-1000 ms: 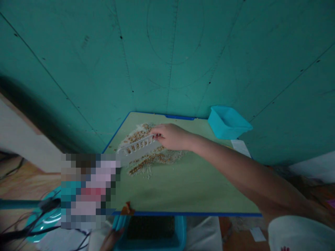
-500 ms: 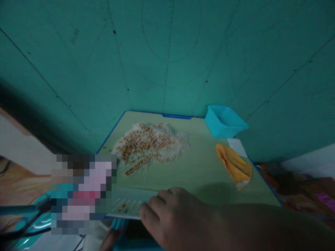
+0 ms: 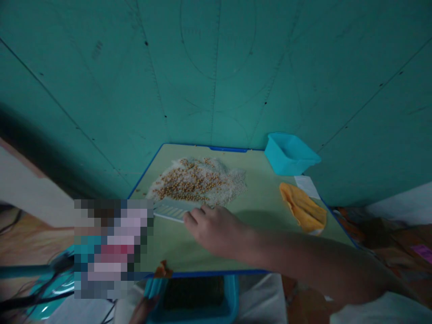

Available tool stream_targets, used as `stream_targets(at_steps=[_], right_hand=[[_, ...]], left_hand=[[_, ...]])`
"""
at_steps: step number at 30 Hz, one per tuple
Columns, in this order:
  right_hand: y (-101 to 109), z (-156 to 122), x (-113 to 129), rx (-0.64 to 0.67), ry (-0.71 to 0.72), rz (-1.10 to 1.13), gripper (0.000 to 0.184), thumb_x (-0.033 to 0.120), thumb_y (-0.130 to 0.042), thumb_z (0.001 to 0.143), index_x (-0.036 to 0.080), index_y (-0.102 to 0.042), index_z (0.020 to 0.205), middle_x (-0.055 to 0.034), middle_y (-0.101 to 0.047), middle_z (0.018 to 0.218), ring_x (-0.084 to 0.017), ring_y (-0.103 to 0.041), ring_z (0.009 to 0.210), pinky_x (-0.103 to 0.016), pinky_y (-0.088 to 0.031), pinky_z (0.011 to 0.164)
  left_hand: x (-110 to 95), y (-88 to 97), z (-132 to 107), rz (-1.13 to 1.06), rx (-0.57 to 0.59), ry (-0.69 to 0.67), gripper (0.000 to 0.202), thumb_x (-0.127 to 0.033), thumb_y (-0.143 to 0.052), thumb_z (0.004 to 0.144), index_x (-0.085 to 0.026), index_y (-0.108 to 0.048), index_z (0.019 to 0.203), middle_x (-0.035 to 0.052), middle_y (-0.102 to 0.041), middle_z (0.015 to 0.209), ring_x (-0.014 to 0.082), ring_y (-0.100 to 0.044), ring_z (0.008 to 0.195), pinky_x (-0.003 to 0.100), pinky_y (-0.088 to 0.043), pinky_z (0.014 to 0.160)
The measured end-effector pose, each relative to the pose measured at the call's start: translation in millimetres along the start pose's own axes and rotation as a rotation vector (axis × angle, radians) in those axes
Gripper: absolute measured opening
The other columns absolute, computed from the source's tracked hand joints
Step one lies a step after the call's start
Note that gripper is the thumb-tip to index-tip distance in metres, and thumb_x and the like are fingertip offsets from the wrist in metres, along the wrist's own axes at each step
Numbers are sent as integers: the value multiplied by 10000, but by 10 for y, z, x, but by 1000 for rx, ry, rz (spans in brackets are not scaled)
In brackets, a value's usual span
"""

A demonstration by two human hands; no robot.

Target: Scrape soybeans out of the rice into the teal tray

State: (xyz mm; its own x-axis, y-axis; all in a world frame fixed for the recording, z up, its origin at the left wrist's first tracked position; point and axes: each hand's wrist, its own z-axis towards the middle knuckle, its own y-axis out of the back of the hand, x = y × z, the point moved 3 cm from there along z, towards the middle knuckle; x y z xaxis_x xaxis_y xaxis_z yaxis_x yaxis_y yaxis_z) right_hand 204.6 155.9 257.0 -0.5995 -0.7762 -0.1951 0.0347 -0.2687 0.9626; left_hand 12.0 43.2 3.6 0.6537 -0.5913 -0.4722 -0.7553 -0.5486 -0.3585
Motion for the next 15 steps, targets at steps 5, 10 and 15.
stream_targets(at_steps=[5,10,15], right_hand=[[7,-2,-206,41,-64,-20,237,102,-455,847,147,-552,1058,-67,-632,879,-178,-591,733,-291,-378,514],[40,27,-436,39,-143,-19,239,112,-443,862,156,-569,1060,-59,-642,878,-185,-600,759,-291,-388,568],[123,-60,-687,-70,-196,-4,253,128,-406,898,161,-611,1043,-88,-678,942,-198,-612,833,-297,-431,656]], left_hand=[[67,90,80,-14,-72,-179,274,-310,-826,394,-259,-709,637,50,-780,707,488,-537,1109,545,-494,811],[73,20,63,-16,-23,-132,304,-315,-846,337,-269,-651,565,48,-749,608,471,-640,926,530,-505,768],[89,0,24,-33,-39,-154,315,-313,-828,401,-277,-646,655,11,-750,610,419,-669,873,490,-489,814]])
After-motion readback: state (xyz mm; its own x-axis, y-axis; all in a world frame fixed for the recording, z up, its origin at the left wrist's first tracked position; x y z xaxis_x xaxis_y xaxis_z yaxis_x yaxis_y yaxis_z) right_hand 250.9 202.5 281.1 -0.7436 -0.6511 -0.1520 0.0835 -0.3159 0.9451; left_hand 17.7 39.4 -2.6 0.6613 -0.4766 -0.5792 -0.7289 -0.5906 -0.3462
